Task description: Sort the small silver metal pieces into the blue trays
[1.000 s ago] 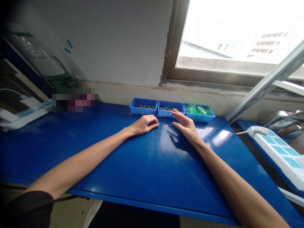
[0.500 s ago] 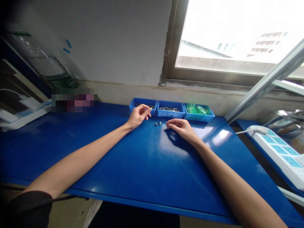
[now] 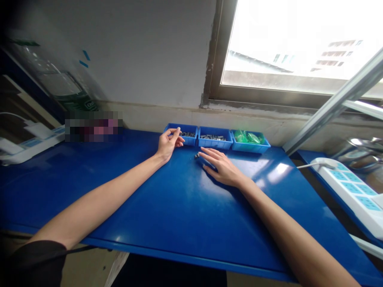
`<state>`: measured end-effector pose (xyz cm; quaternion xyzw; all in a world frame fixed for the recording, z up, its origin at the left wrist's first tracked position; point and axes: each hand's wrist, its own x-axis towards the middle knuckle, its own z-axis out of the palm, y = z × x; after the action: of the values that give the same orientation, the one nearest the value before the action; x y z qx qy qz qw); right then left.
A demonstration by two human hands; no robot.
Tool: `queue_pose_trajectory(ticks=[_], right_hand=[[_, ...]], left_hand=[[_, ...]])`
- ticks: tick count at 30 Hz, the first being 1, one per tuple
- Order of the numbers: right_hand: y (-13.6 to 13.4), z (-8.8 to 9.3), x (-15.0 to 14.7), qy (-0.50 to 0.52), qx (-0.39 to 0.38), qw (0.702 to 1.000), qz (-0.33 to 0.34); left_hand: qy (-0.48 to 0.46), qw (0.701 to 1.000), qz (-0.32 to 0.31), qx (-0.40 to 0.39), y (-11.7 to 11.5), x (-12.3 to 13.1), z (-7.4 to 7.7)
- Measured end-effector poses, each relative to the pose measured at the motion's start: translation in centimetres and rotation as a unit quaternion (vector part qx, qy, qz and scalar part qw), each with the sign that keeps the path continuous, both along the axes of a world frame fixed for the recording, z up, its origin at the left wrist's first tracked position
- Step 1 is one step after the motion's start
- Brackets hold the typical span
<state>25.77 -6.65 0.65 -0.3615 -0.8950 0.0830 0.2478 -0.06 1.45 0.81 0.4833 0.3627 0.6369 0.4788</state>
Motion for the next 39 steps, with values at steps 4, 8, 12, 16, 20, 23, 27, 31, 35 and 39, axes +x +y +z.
queue_pose_trajectory(ticks=[4, 8, 12, 16, 20, 23, 27, 31, 35, 39], right_hand=[[0.2, -0.3, 0.0, -0.054, -0.005, 0.998, 0.009], [0.2, -0.2, -0.1, -0.039, -0.004, 0.999, 0.005], [0.1, -0.1, -0.2, -0.024, -0.002, 1.0, 0.004], [0.3, -0.1, -0.3, -0.02, -0.009, 1.0, -0.017], [0.4, -0.2, -0.7, -0.039, -0.001, 0.999, -0.037], [0.5, -0.2, -1.0, -0.054, 0.019, 0.997, -0.053], [0.5, -0.3, -1.1, -0.031, 0.044, 0.997, -0.055], [0.3, -0.2, -1.0, 0.003, 0.056, 0.996, -0.074], [0.5, -0.3, -0.9, -0.003, 0.057, 0.998, -0.037], [0.6, -0.4, -0.7, 0.029, 0.052, 0.998, -0.024]], left_hand=[[0.04, 0.999, -0.006, 0.015, -0.3, 0.1, 0.1], [0.073, 0.996, -0.037, 0.025, -0.6, 0.1, 0.2], [0.085, 0.994, -0.065, 0.02, -0.7, 0.2, 0.3], [0.09, 0.993, -0.077, 0.012, -0.7, 0.2, 0.3], [0.121, 0.987, -0.101, 0.027, -0.8, 0.3, 0.0], [0.18, 0.974, -0.127, 0.05, -1.0, 0.5, -0.2], [0.238, 0.957, -0.149, 0.069, -1.2, 0.6, -0.4], [0.248, 0.955, -0.145, 0.071, -1.2, 0.7, -0.3], [0.253, 0.954, -0.144, 0.069, -1.3, 0.7, -0.3], [0.288, 0.944, -0.134, 0.088, -1.6, 0.7, -0.1]])
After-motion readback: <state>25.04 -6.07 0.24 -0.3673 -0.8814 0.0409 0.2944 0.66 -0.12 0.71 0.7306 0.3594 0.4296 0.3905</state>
